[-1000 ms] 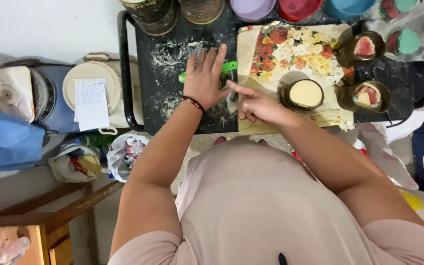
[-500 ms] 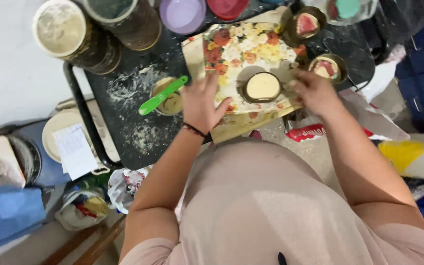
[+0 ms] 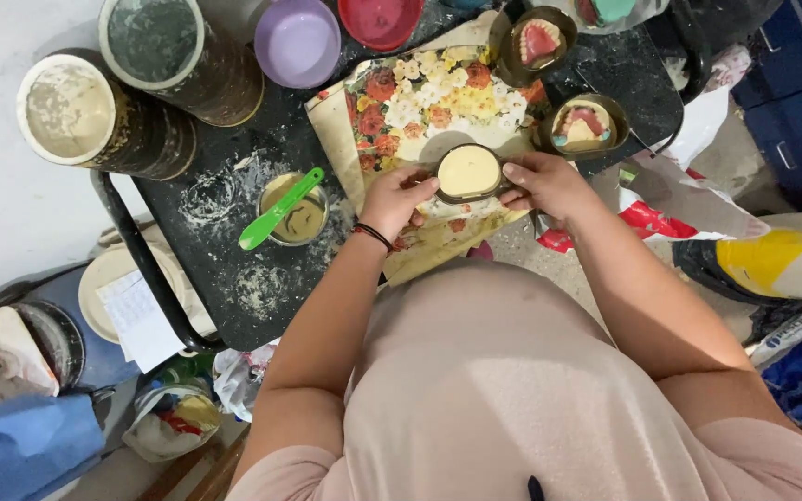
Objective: Tapping a dental mold against a workbench to settle the material and remove air bubbles while using a spatula to level it.
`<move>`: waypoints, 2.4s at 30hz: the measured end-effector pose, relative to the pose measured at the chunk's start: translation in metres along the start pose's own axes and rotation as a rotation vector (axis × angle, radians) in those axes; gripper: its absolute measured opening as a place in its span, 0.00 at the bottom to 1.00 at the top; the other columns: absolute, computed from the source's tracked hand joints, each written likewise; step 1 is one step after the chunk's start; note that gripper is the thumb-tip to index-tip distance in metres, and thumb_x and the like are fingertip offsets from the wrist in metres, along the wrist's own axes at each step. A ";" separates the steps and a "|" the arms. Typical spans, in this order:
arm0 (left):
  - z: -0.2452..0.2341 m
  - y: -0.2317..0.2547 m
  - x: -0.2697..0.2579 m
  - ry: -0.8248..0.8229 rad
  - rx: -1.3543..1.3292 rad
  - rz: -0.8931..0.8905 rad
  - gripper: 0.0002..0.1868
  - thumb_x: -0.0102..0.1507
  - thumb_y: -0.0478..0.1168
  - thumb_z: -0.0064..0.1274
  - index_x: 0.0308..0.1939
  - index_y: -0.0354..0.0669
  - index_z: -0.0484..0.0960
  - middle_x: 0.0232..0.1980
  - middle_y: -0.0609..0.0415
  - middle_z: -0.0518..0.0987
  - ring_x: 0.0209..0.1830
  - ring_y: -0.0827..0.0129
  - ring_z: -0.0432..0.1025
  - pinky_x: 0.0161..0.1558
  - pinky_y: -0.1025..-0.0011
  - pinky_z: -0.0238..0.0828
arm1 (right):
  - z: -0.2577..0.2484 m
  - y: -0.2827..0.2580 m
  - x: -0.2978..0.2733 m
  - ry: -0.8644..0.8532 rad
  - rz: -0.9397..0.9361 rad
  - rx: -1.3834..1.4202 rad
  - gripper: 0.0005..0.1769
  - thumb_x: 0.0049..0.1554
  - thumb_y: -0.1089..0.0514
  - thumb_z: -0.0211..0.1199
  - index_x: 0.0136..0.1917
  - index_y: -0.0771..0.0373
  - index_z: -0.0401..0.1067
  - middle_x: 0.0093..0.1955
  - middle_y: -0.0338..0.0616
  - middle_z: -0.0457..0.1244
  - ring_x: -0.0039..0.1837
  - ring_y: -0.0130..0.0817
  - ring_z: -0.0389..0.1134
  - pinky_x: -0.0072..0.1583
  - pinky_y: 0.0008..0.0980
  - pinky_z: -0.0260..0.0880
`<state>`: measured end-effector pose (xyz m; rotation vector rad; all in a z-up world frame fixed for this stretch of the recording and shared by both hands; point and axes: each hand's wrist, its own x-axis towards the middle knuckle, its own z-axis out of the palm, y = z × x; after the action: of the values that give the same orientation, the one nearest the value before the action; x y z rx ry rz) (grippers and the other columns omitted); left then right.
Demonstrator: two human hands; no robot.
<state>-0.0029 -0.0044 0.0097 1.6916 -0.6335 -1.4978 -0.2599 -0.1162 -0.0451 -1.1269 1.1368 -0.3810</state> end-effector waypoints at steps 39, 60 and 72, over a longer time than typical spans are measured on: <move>0.013 -0.001 -0.003 0.079 -0.011 0.018 0.26 0.64 0.47 0.63 0.57 0.30 0.79 0.47 0.41 0.81 0.20 0.67 0.77 0.20 0.74 0.79 | 0.013 -0.016 -0.023 0.094 -0.072 0.041 0.22 0.65 0.57 0.63 0.63 0.79 0.70 0.38 0.53 0.66 0.40 0.34 0.72 0.41 0.26 0.78; 0.009 0.000 0.000 0.050 0.039 0.013 0.29 0.65 0.47 0.62 0.62 0.27 0.76 0.44 0.41 0.81 0.20 0.67 0.78 0.24 0.72 0.82 | 0.014 -0.007 -0.016 0.087 -0.077 0.041 0.22 0.64 0.58 0.63 0.63 0.79 0.70 0.38 0.53 0.65 0.39 0.34 0.73 0.39 0.27 0.80; 0.011 -0.001 0.000 0.050 0.040 -0.003 0.27 0.65 0.48 0.62 0.59 0.28 0.78 0.43 0.42 0.81 0.24 0.65 0.79 0.25 0.70 0.82 | 0.014 -0.001 -0.008 0.092 -0.082 -0.054 0.20 0.65 0.53 0.62 0.62 0.72 0.72 0.33 0.49 0.66 0.34 0.32 0.72 0.34 0.23 0.73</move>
<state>-0.0137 -0.0061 0.0092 1.7552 -0.6388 -1.4494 -0.2512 -0.1036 -0.0403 -1.2158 1.1899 -0.4721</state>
